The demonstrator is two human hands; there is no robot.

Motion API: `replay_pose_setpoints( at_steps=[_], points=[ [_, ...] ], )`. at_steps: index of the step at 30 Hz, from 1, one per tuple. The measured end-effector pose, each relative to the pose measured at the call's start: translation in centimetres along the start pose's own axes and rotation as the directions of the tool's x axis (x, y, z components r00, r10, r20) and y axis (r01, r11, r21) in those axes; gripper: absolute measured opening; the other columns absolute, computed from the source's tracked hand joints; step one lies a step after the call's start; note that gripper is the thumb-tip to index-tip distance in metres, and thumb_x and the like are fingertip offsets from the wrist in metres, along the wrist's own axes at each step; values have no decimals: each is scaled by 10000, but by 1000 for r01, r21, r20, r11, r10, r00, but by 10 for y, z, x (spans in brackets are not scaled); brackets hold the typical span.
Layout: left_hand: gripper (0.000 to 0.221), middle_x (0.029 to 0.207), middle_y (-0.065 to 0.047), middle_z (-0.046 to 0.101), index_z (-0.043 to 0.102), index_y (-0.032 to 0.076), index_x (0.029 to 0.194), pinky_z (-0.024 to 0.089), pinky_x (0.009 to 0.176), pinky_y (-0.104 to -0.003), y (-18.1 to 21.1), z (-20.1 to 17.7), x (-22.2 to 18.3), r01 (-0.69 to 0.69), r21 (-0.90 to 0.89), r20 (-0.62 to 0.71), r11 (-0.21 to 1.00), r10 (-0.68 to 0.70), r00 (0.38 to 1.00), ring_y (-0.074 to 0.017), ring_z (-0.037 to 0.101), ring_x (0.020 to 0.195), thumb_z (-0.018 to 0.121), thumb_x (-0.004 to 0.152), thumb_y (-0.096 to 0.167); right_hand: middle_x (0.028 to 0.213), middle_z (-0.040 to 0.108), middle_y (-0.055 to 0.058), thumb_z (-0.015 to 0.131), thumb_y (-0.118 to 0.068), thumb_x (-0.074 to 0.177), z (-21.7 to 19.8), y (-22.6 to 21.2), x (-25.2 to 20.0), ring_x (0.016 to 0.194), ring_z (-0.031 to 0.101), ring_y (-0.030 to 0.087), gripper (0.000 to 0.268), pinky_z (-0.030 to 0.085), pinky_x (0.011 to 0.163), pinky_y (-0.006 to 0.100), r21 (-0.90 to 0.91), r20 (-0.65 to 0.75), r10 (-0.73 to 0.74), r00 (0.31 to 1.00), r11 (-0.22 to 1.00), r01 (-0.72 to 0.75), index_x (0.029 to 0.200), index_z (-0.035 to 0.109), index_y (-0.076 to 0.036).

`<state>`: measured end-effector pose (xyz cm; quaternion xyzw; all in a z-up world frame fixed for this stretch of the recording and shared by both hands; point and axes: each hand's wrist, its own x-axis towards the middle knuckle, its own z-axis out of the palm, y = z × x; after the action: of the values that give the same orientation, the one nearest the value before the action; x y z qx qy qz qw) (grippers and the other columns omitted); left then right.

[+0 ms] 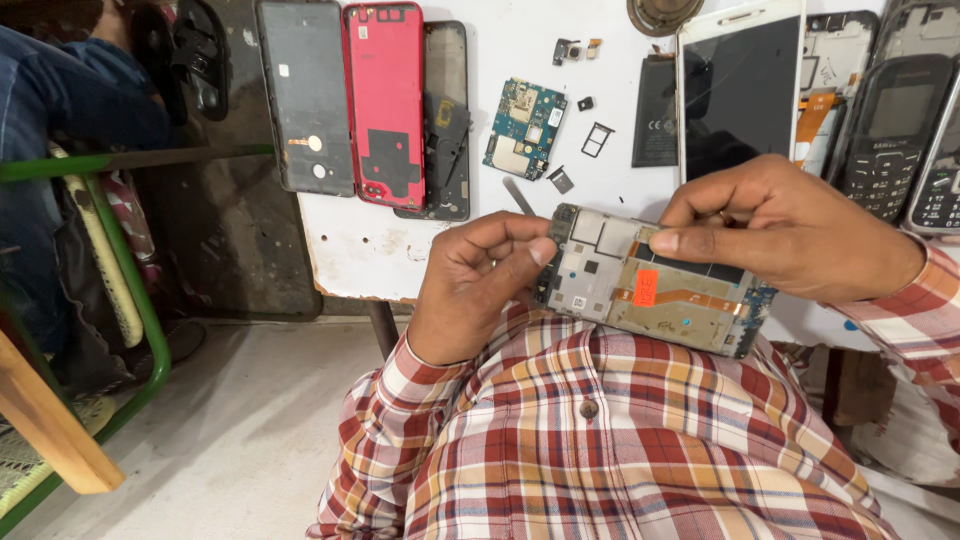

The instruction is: The person disassembles a smartphone, removing the back cover and internal components such as the motherboard and battery. They then carefully reassemble the device, placing components back into the chassis and securing the back cover.

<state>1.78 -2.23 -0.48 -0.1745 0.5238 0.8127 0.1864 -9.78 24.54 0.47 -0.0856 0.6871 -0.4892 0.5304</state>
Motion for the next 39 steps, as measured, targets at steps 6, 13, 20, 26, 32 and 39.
replay_pose_setpoints(
  at_steps=[6,13,20,26,32,39],
  points=[
    [196,867,-22,723,709,-34,1173,515,602,-206,3,1,0,65,28,-19,998,-64,998,-35,635,727,676,1039,105,591,671,46,716,-252,917,-3,1,-5,551,431,102,224,383,470,317,-96,-35,87,996,991,-90,972,806,-55],
    [247,903,-53,726,702,-48,1212,564,620,-225,6,1,-1,66,38,1,997,-66,998,-66,661,737,658,1048,131,623,676,41,716,-242,924,-2,6,-5,533,480,95,215,406,474,306,-96,-27,71,997,993,-73,976,800,-52],
    [300,1038,-101,729,634,-66,1318,638,750,-270,3,2,-8,73,21,74,997,-74,995,-105,708,878,634,1041,49,661,704,47,708,-240,914,-1,9,-6,524,500,95,215,431,457,298,-98,-15,70,997,993,-71,973,796,-53],
    [317,1090,-124,741,605,-65,1346,647,774,-281,-4,1,-14,35,-31,95,999,-32,995,-123,723,919,635,1039,10,647,681,68,718,-231,916,-3,9,-12,529,481,105,205,415,448,301,-121,-32,49,998,991,-53,958,786,-42],
    [328,1110,-117,728,586,-54,1372,663,812,-296,-10,1,-16,-20,-45,107,999,25,994,-130,725,964,629,1050,-9,773,707,80,749,-194,922,-7,13,-21,601,633,113,184,508,514,298,-145,-112,21,993,989,-37,999,765,-27],
    [285,1153,-124,724,601,-74,1365,611,845,-285,-13,4,-17,-121,66,82,991,115,990,-105,679,991,612,1082,-43,821,742,111,759,-131,913,-13,19,-23,671,706,128,185,548,566,282,-101,-183,-23,983,995,4,1041,757,2]
  ],
)
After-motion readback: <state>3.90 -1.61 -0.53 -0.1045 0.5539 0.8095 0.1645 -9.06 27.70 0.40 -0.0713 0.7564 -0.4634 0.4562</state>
